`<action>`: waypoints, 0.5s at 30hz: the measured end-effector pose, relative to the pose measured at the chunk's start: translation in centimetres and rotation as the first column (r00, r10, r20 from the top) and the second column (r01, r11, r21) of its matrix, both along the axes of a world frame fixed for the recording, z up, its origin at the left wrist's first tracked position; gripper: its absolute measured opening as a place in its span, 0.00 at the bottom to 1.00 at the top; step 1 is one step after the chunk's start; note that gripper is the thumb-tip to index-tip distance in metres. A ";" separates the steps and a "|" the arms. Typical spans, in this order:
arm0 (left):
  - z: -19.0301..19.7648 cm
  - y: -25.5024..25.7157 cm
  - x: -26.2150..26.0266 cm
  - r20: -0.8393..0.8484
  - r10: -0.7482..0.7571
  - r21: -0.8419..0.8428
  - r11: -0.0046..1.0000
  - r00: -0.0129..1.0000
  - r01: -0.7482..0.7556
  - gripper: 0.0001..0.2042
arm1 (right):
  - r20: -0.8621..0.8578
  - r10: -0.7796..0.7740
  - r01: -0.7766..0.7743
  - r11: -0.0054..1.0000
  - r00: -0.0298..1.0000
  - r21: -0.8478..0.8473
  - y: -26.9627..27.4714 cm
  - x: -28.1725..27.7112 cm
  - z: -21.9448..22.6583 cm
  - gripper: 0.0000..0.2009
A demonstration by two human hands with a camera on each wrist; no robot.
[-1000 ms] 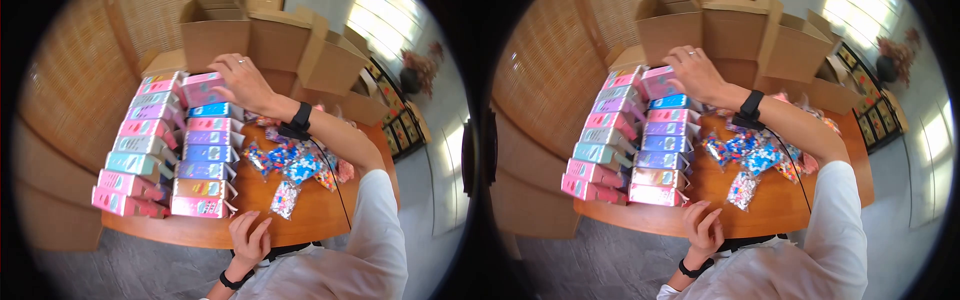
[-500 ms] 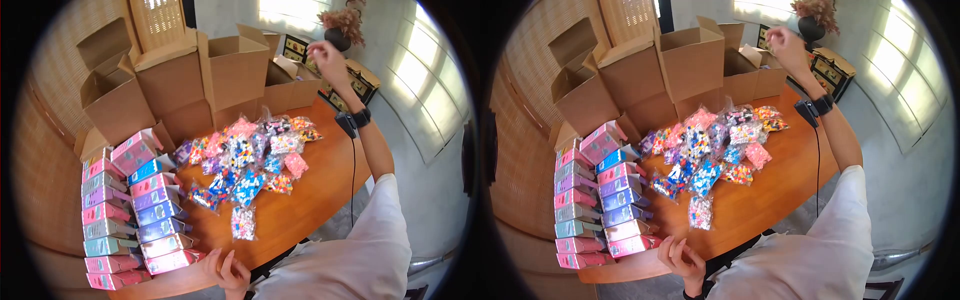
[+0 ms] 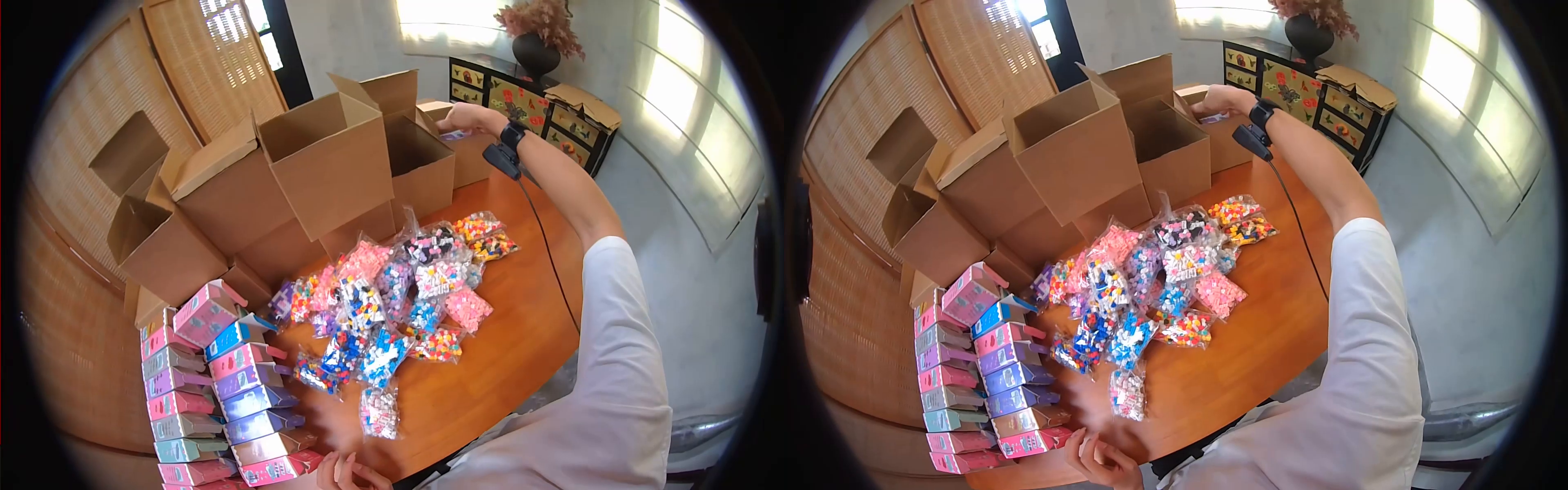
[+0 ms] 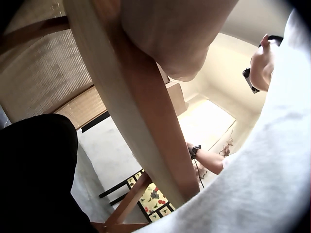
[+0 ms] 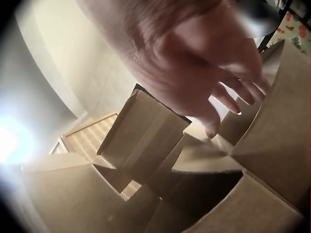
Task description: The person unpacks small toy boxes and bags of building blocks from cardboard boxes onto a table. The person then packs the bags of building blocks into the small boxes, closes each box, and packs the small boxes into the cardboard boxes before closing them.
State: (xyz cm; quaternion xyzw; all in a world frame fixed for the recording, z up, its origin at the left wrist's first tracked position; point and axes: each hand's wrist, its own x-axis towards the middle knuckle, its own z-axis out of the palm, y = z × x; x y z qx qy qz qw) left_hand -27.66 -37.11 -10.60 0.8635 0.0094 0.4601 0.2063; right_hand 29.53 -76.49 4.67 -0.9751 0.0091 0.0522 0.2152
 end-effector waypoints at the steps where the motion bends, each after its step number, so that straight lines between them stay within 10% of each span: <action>1: 0.1 0.0 0.2 0.000 -0.002 -0.003 1.000 1.000 0.002 0.06 | -0.003 -0.001 0.001 1.000 1.000 0.004 0.5 -1.9 0.9 0.27; 5: 0.2 -0.1 0.5 -0.008 0.000 0.009 1.000 1.000 0.000 0.06 | 0.168 0.111 -0.099 0.992 0.980 -0.075 -0.3 -0.8 -0.2 0.39; 15: 0.0 -0.2 0.8 -0.035 0.025 0.032 0.999 0.999 -0.024 0.08 | -0.182 0.095 -0.167 0.883 0.979 -0.438 -0.5 4.6 -3.3 0.22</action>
